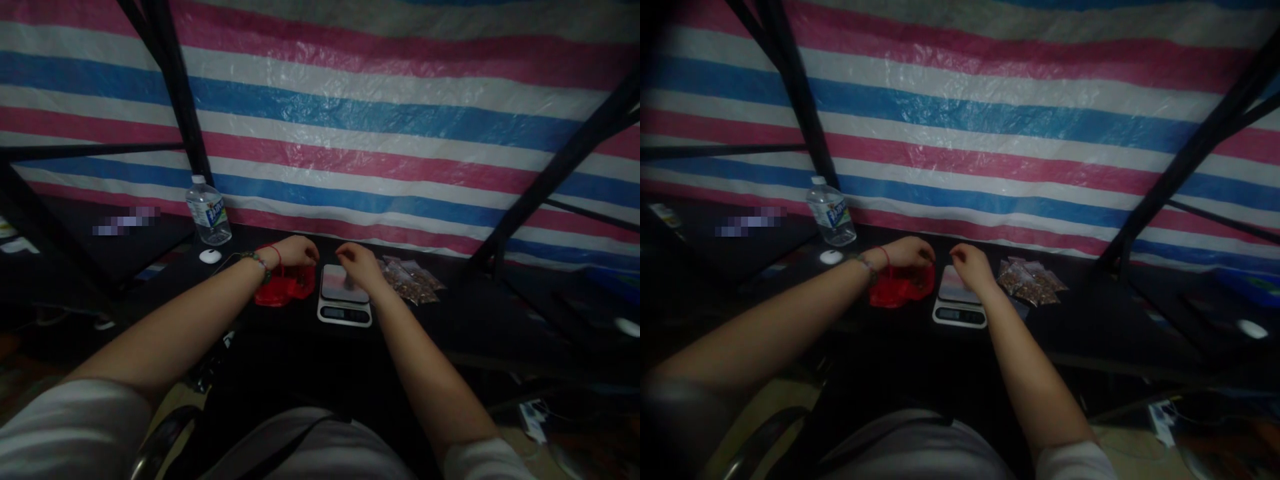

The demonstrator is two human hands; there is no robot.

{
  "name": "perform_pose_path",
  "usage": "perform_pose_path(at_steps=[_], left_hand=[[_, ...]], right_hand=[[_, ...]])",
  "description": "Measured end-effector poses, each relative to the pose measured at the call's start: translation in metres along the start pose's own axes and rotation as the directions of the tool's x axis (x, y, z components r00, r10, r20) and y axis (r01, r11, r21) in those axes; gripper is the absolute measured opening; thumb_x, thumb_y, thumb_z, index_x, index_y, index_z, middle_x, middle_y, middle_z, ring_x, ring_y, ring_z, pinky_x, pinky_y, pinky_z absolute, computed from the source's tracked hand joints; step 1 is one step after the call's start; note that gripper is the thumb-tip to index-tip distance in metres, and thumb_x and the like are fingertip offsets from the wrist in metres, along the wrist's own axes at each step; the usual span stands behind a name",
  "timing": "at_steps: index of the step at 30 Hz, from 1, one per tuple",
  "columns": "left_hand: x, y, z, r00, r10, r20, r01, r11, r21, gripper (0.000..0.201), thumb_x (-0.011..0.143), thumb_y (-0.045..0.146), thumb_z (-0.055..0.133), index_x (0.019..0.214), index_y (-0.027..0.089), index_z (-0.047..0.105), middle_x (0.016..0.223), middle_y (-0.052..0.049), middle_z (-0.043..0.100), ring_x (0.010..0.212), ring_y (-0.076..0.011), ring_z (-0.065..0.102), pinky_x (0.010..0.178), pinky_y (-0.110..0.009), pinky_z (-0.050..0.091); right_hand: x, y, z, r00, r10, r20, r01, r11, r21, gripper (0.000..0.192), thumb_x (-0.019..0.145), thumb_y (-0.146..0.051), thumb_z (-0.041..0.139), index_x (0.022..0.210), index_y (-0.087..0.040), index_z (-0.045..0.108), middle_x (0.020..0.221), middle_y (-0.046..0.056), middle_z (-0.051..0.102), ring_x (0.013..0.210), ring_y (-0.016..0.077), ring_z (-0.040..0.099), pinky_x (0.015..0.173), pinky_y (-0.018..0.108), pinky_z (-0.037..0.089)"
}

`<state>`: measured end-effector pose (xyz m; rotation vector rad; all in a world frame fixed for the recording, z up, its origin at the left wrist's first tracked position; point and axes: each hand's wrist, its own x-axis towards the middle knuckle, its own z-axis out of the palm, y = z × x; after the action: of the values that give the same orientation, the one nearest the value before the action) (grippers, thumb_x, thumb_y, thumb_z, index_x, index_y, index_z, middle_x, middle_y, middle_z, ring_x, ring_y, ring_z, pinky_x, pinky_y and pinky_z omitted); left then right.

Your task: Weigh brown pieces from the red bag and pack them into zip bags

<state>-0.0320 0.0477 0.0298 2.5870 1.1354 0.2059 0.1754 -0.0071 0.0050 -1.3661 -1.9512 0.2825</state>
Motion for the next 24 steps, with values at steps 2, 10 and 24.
perform_pose_path(at_steps=[2,10,24], left_hand=[[0.017,0.02,0.016,0.996,0.09,0.015,-0.091,0.996,0.022,0.028,0.071,0.026,0.061,0.096,0.018,0.072,0.093,-0.002,0.071,0.081,-0.0151,0.062,0.069,-0.019,0.041],[0.048,0.052,0.071,1.0,-0.019,0.011,0.017,0.991,0.132,0.023,0.073,0.028,0.062,0.091,0.019,0.073,0.086,-0.005,0.072,0.08,-0.0184,0.063,0.069,-0.023,0.042],[0.054,0.051,0.074,0.984,-0.171,-0.04,0.171,0.985,-0.011,0.046,0.074,0.034,0.064,0.116,0.015,0.061,0.105,-0.008,0.069,0.093,-0.0196,0.065,0.073,-0.022,0.047]], right_hand=[[-0.012,0.021,-0.013,0.994,0.094,-0.063,-0.092,0.995,0.025,0.025,0.08,-0.022,0.051,0.1,-0.018,0.065,0.097,0.005,0.067,0.087,0.0168,0.061,0.082,0.028,0.046],[-0.041,0.076,-0.006,0.969,0.246,-0.001,-0.246,0.969,0.032,0.05,0.073,-0.024,0.062,0.121,-0.015,0.054,0.121,0.012,0.058,0.106,0.0202,0.056,0.09,0.033,0.044],[-0.057,0.096,-0.03,0.966,0.241,-0.089,-0.233,0.968,0.088,0.033,0.076,-0.028,0.061,0.107,-0.016,0.063,0.109,0.01,0.064,0.094,0.0207,0.06,0.088,0.038,0.045]])
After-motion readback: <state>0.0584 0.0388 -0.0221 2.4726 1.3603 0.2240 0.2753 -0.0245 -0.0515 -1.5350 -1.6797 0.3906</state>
